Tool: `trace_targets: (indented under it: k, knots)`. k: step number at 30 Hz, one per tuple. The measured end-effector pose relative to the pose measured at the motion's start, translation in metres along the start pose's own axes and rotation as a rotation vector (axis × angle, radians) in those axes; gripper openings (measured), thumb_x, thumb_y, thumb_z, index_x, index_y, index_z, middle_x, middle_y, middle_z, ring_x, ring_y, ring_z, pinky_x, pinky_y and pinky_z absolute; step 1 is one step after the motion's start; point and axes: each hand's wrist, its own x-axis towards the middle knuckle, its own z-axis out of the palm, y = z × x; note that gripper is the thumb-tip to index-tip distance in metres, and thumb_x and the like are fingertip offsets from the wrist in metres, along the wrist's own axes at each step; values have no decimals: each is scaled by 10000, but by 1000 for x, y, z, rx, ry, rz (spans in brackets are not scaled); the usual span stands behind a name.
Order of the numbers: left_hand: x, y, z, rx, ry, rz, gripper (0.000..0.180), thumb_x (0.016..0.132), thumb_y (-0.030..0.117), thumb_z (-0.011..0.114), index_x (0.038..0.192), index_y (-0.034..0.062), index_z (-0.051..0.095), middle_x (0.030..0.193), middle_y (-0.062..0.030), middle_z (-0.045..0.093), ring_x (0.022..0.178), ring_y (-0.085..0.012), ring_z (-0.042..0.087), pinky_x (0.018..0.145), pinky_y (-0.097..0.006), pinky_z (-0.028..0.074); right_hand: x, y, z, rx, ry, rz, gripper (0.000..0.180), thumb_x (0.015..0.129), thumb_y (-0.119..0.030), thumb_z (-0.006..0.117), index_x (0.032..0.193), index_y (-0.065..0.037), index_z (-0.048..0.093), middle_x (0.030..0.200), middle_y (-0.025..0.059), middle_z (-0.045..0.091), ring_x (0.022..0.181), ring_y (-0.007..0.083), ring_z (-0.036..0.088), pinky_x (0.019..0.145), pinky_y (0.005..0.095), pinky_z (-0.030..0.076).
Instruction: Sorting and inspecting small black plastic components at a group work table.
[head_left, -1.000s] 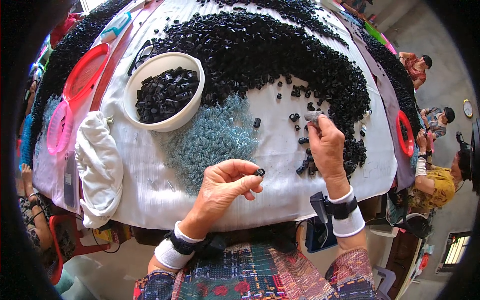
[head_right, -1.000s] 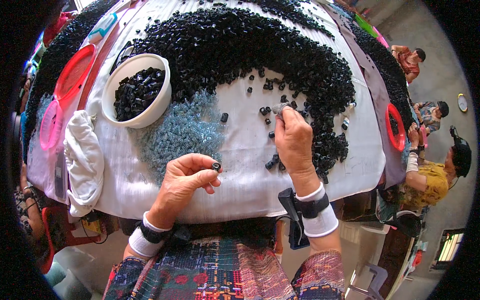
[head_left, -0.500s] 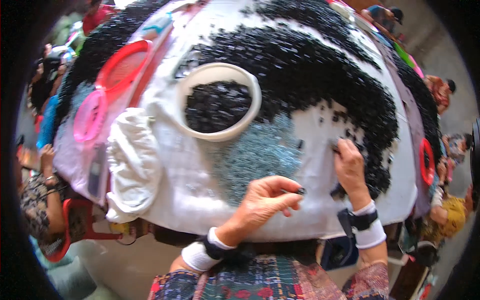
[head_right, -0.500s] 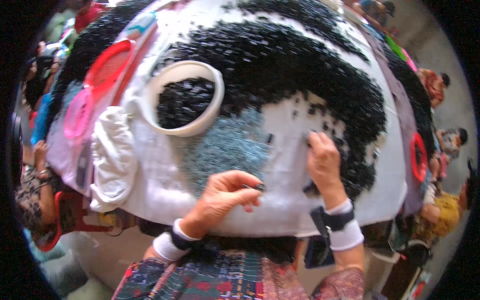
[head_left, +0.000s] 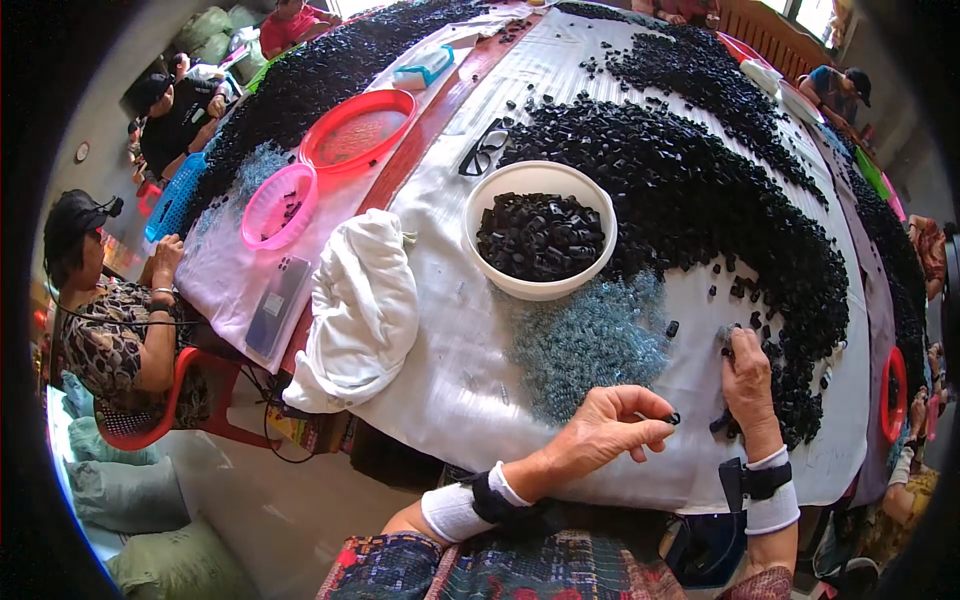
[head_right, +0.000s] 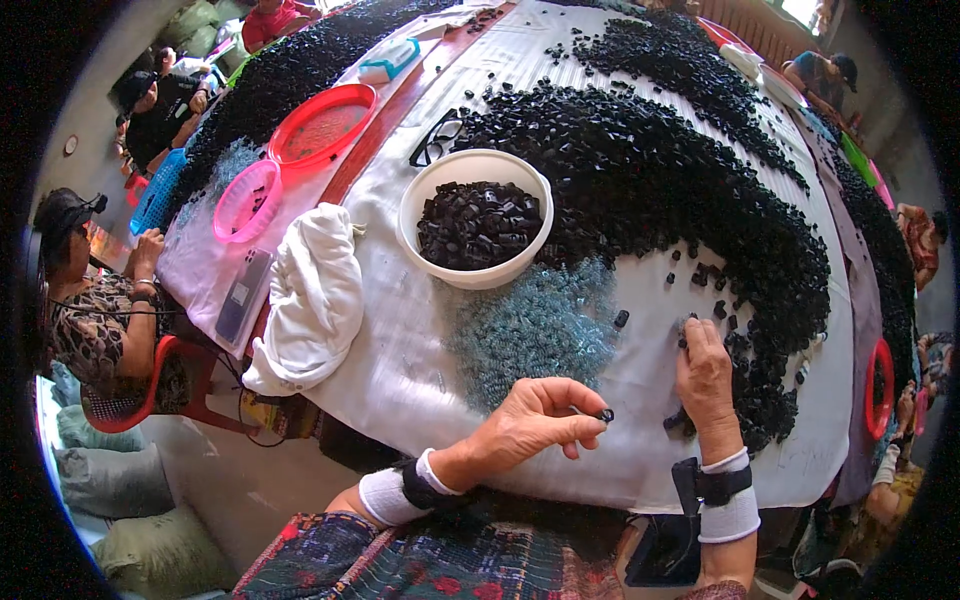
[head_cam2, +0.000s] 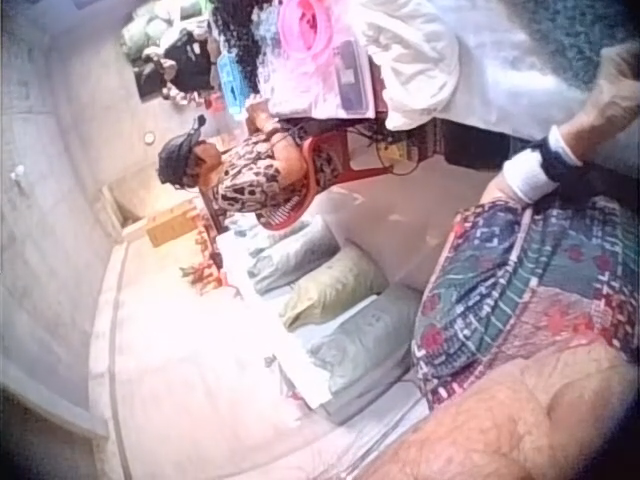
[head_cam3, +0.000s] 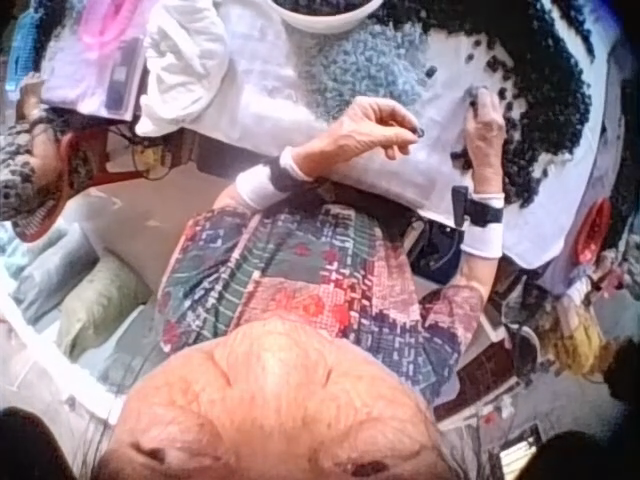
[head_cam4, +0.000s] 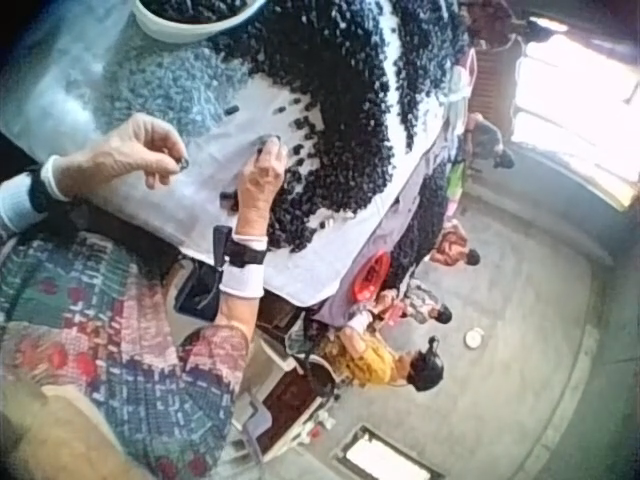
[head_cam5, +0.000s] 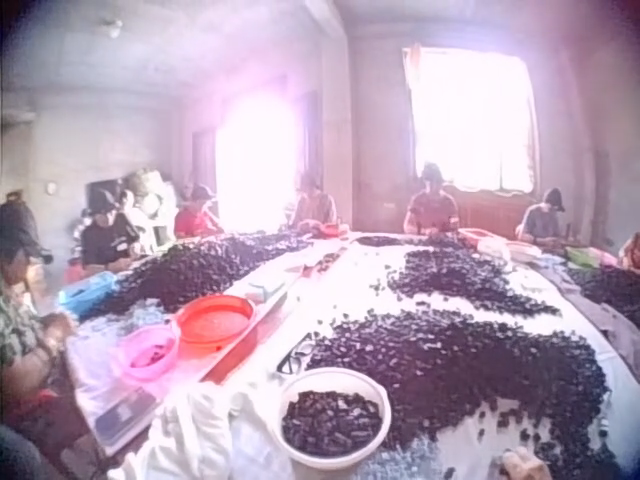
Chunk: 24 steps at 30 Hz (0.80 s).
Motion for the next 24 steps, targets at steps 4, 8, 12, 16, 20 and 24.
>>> trace_targets:
  k: [4,8,12,16,20,24]
  knots:
    - [1,-1,2,-5,32,1,209,838,69,665,1022,-13,609,850,-64,650,735,-122,640,598,-230,531,-2,-12,-10,73,-13,60,230,695,82,521,916,21,503,894,200,530,802,372,548,682,411,454]
    - [-2,3,2,0,136,25,168,829,46,664,982,-11,623,826,-77,653,716,-143,645,589,-243,532,-4,-58,-22,502,12,168,108,746,44,587,848,9,573,757,125,576,637,204,572,566,288,451]
    - [0,4,7,36,130,61,195,829,66,681,993,-16,618,849,-73,654,732,-126,640,575,-219,515,-14,-83,-31,795,92,184,169,757,39,641,922,2,640,769,90,631,652,108,579,578,253,466]
    - [0,2,13,101,157,98,209,828,86,690,1000,-11,621,849,-66,661,741,-113,642,588,-220,519,-21,-98,-43,723,135,114,196,739,53,659,927,1,642,792,129,642,659,193,628,597,283,488]
    - [-2,0,18,183,214,111,204,822,73,692,991,-18,623,859,-77,666,750,-133,651,602,-236,531,-27,-104,-46,564,168,14,194,717,68,667,900,16,631,790,154,626,681,274,629,606,313,495]
    - [-3,-4,17,237,220,127,224,831,109,692,1008,-10,621,852,-60,674,759,-94,645,614,-212,519,-31,-101,-42,529,158,-34,195,706,85,655,888,31,614,791,165,612,699,302,620,613,335,495]
